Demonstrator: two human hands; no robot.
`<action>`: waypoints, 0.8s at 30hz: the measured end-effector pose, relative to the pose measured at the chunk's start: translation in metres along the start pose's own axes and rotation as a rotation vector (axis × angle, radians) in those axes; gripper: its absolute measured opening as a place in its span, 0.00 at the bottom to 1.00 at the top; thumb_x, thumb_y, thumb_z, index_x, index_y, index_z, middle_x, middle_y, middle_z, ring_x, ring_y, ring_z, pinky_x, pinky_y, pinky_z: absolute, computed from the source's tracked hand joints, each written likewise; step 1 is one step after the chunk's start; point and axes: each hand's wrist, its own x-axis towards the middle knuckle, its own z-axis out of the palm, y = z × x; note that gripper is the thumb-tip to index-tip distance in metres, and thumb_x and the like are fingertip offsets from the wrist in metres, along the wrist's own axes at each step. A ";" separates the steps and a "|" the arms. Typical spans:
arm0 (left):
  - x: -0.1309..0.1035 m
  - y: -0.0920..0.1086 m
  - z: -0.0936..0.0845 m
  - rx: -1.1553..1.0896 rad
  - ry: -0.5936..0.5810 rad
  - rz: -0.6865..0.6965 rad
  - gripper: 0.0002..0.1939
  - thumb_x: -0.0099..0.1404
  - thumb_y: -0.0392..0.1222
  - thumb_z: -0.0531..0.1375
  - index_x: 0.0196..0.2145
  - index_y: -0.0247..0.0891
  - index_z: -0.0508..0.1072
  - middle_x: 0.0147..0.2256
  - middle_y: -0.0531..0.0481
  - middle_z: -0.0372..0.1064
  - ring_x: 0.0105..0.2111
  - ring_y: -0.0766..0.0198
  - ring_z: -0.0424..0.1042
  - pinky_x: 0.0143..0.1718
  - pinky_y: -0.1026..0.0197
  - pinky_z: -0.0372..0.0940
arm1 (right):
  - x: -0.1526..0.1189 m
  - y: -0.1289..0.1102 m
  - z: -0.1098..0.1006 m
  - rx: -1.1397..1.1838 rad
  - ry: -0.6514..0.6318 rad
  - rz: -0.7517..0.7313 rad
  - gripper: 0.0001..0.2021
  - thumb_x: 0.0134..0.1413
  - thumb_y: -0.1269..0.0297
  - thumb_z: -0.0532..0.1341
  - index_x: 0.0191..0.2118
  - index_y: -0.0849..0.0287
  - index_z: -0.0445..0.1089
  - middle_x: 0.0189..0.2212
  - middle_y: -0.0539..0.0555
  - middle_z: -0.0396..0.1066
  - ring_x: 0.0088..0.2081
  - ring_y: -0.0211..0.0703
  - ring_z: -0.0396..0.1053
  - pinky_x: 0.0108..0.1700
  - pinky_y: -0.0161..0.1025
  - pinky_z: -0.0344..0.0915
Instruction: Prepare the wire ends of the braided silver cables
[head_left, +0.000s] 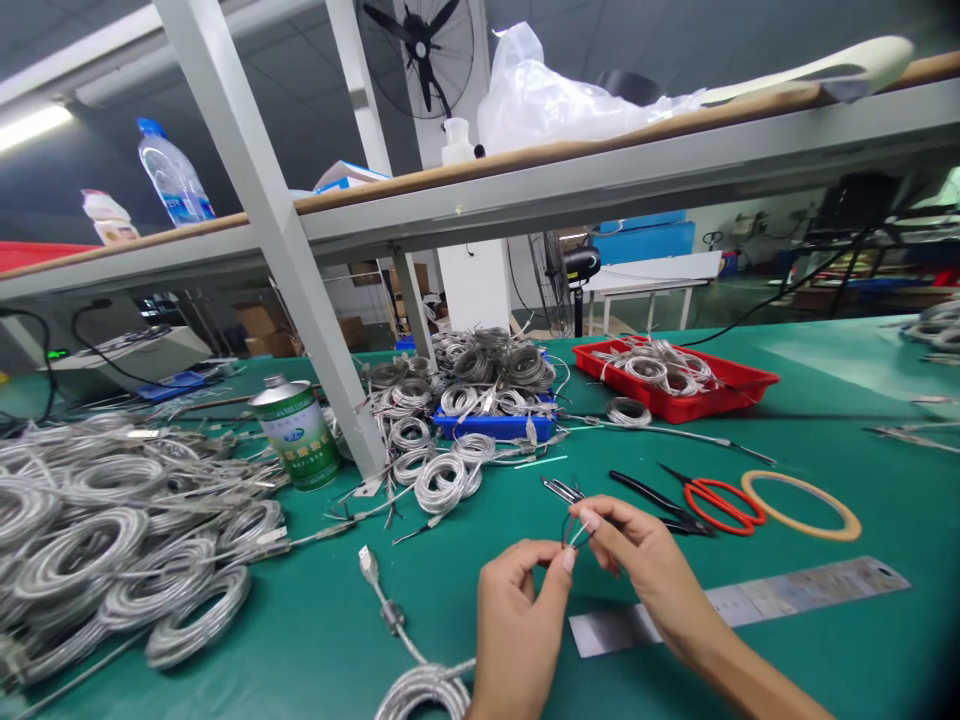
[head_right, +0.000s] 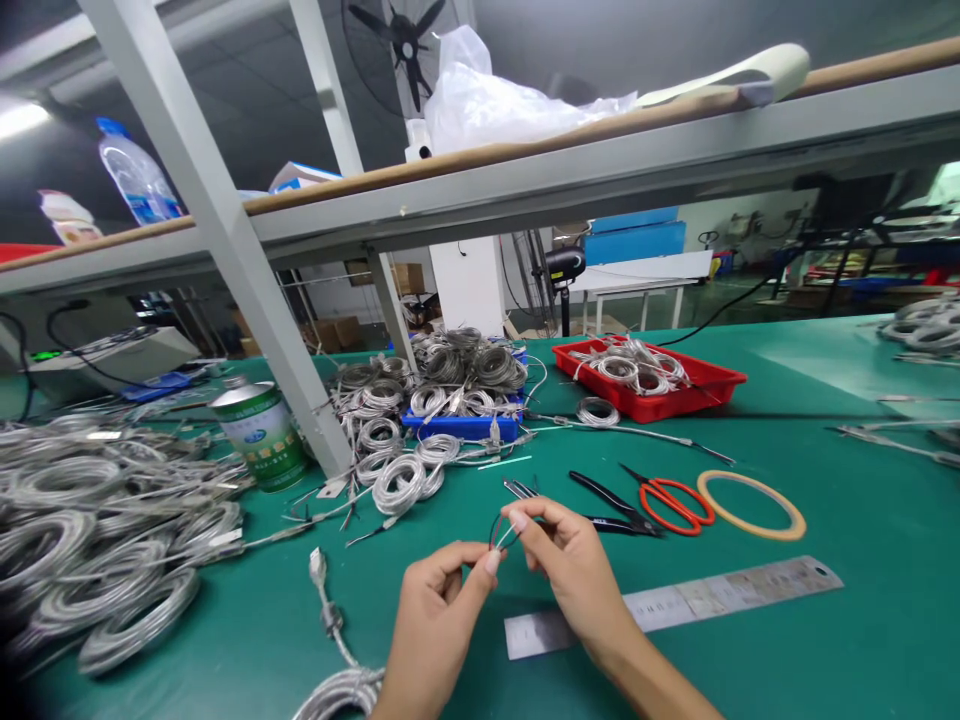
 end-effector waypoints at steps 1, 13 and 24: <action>0.000 -0.001 0.000 0.007 0.005 0.002 0.09 0.58 0.40 0.58 0.25 0.34 0.74 0.24 0.48 0.70 0.27 0.62 0.66 0.28 0.65 0.58 | 0.000 0.001 0.000 0.002 0.003 0.005 0.14 0.50 0.55 0.60 0.35 0.60 0.71 0.15 0.43 0.53 0.19 0.32 0.49 0.22 0.32 0.46; -0.002 0.010 -0.002 0.143 0.081 0.074 0.07 0.57 0.37 0.58 0.28 0.38 0.78 0.23 0.49 0.69 0.23 0.63 0.63 0.24 0.66 0.55 | -0.001 0.004 -0.002 -0.013 -0.032 0.037 0.14 0.49 0.55 0.59 0.35 0.60 0.71 0.19 0.46 0.60 0.19 0.32 0.53 0.21 0.32 0.49; -0.019 0.009 0.005 0.018 0.220 0.227 0.06 0.52 0.38 0.60 0.23 0.43 0.78 0.24 0.45 0.74 0.25 0.56 0.70 0.29 0.59 0.61 | -0.033 -0.008 0.026 -0.138 -0.363 0.063 0.06 0.46 0.63 0.60 0.32 0.55 0.73 0.25 0.51 0.71 0.28 0.42 0.67 0.34 0.40 0.64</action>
